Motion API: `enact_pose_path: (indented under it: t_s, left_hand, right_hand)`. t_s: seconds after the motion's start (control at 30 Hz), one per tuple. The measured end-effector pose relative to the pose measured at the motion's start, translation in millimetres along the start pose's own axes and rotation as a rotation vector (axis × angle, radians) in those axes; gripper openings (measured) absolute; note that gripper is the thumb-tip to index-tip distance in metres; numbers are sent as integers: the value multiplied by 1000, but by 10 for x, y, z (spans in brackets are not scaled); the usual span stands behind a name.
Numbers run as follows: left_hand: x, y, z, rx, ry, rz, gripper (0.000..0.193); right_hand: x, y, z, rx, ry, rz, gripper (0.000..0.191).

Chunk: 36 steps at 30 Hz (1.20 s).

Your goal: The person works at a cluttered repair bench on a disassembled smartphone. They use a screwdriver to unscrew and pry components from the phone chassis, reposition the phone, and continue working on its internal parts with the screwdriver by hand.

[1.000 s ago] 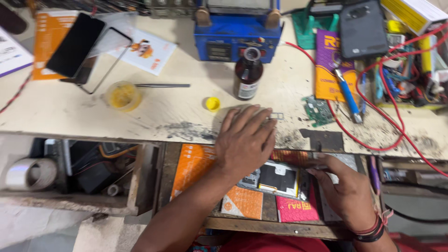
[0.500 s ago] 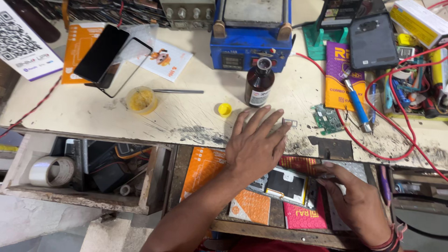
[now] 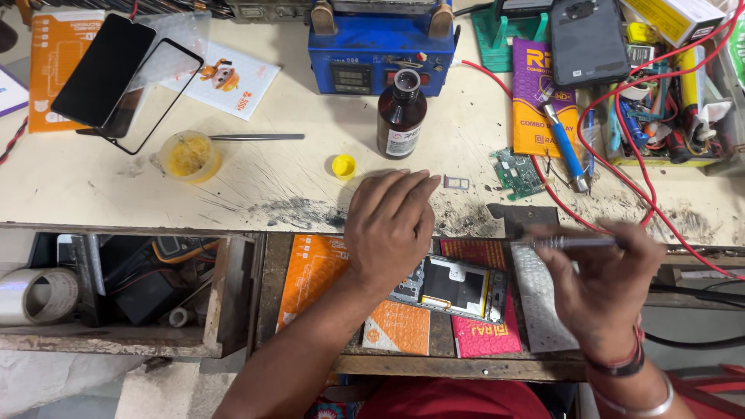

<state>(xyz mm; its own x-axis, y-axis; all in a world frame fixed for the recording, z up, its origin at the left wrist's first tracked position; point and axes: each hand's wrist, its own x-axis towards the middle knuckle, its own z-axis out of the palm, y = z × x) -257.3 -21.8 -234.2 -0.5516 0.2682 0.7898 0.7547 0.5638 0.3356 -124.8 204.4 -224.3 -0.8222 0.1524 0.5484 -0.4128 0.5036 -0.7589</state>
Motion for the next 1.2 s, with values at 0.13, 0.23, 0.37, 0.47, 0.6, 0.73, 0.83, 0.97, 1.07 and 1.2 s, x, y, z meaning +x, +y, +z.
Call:
enact_pose_path:
  t_s: [0.13,0.23,0.37,0.47,0.6,0.73,0.83,0.97,1.07,1.2]
  left_hand:
    - [17,8,-27,4,3,-24,25]
    - [46,11,-86,19,0,-40,27]
    - [79,-26,-131,16,-18,-53,26]
    - [72,-77,-109,22,-30,-49,24]
    - [27,-114,-75,23,-36,-55,23]
    - [12,-94,-78,-9,-80,-74,26]
    - [23,-56,-87,-14,-110,-90,29]
    - [35,-13,-98,-16,-147,-121,31]
    - [37,5,-104,-31,-163,-137,30]
    - [45,7,-90,-55,-142,-138,25]
  right_hand:
    - [424,-13,184,50,1,-2,56]
    - [738,36,460,45,-6,-10,54]
    - [920,47,708,-110,-4,7,54]
    - [940,39,772,-158,-25,45,53]
    - [911,65,802,-102,-35,85,54]
    - [855,122,781,0,-30,64,54]
    - [817,169,733,59,-22,53,55]
    - [771,222,689,143,-11,60,56]
    - [732,249,673,289,-14,62,56]
    - [698,279,643,312,5,87,57]
